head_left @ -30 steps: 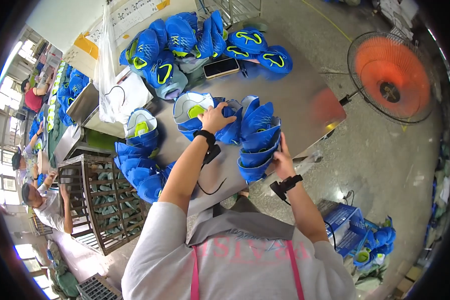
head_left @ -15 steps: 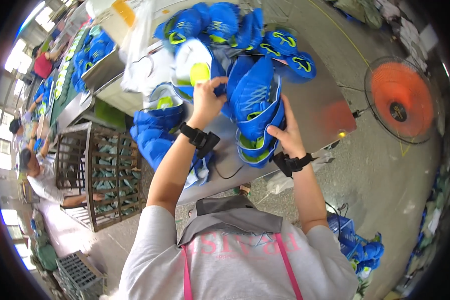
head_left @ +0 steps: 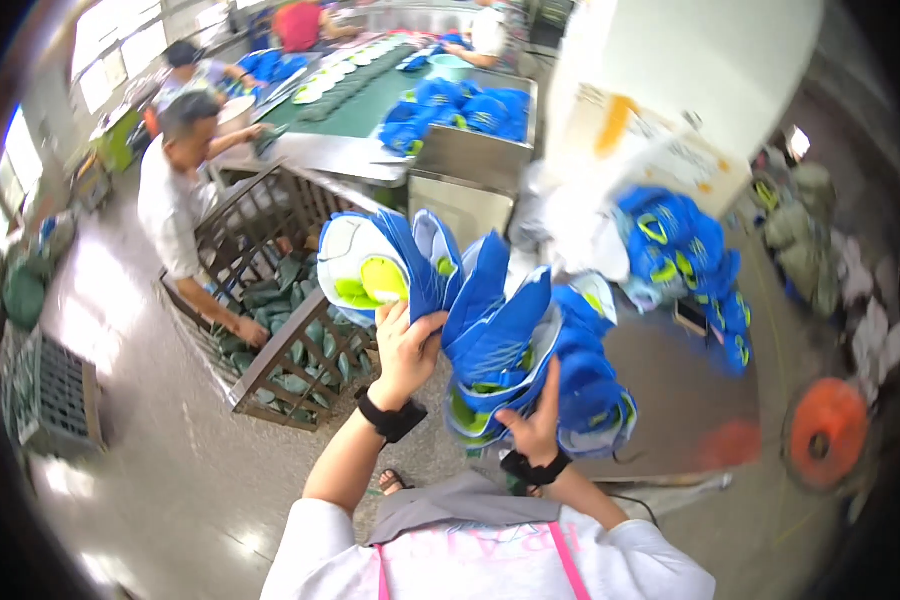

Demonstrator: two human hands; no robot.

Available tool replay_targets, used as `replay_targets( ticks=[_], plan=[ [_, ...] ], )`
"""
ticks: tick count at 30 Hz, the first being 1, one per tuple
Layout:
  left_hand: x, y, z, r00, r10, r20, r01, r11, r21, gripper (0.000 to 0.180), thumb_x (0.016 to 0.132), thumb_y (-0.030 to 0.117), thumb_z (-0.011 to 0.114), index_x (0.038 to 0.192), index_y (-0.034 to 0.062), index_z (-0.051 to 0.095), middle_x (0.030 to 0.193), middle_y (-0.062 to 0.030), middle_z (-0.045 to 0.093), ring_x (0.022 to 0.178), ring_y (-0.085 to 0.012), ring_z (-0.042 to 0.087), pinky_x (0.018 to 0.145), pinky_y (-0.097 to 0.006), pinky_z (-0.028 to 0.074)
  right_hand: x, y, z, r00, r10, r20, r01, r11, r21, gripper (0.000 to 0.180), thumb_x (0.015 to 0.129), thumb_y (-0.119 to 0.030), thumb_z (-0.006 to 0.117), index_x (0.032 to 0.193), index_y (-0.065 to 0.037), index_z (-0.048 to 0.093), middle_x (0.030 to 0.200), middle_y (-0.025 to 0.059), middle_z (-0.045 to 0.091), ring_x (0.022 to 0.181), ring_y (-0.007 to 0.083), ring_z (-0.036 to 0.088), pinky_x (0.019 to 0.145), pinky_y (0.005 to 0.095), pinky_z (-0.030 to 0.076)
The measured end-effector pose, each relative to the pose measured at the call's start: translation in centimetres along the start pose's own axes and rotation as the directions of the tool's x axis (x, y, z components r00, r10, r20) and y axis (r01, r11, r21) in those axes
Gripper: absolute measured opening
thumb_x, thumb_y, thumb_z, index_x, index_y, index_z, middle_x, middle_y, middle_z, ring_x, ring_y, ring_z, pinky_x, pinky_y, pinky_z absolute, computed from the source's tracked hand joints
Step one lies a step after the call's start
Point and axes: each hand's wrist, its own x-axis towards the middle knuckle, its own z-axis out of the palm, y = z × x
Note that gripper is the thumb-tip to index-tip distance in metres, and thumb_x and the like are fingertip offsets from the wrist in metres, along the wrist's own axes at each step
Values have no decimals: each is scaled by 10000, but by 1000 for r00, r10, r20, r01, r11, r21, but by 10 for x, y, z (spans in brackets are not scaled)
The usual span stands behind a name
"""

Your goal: Organize and sort blue shoe upper components at a factory workstation.

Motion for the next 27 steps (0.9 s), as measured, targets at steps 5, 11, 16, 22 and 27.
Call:
replay_targets(
  ticks=[5, 11, 16, 22, 27],
  plan=[
    [-34, -74, -78, 996, -87, 7, 87, 995, 56, 339, 555, 25, 657, 873, 137, 619, 892, -58, 612, 830, -252, 556, 728, -383, 353, 6, 12, 89, 975, 42, 217, -44, 999, 4, 1101, 645, -400, 784, 1390, 38, 103, 1357, 192, 305, 1245, 282, 330, 1043, 359, 244],
    [-19, -131, -85, 997, -81, 6, 81, 996, 20, 297, 575, 32, 665, 849, 141, 631, 858, -37, 616, 778, -227, 558, 720, -361, 356, 41, 48, 121, 936, 104, 336, -76, 992, -96, 1145, 648, -430, 775, 1396, 29, 40, 1384, 185, 257, 1269, 269, 292, 1048, 360, 234],
    [35, -176, -47, 990, 23, 138, -21, 1000, -13, 288, 583, 66, 672, 853, 156, 630, 818, 0, 602, 759, -193, 549, 722, -338, 355, 84, 72, 136, 975, 153, 160, -148, 988, -42, 1136, 654, -380, 788, 1397, 23, 30, 1379, 198, 262, 1259, 283, 313, 1043, 369, 250],
    [114, -229, 42, 942, 176, 285, -164, 984, -64, 262, 599, 69, 658, 839, 171, 626, 770, 24, 574, 715, -188, 519, 698, -335, 347, 164, 145, 126, 986, 120, 112, -126, 991, 54, 1129, 680, -330, 778, 1395, 9, -28, 1387, 186, 217, 1269, 263, 283, 1047, 360, 240],
    [201, -280, 116, 909, 247, 337, -225, 969, -104, 274, 592, 69, 652, 850, 157, 626, 771, 8, 570, 737, -199, 523, 728, -337, 353, 263, 175, 119, 991, 118, 56, -126, 977, 175, 1077, 711, -359, 747, 1394, -24, -16, 1351, 170, 249, 1220, 252, 326, 1030, 362, 263]
  ],
)
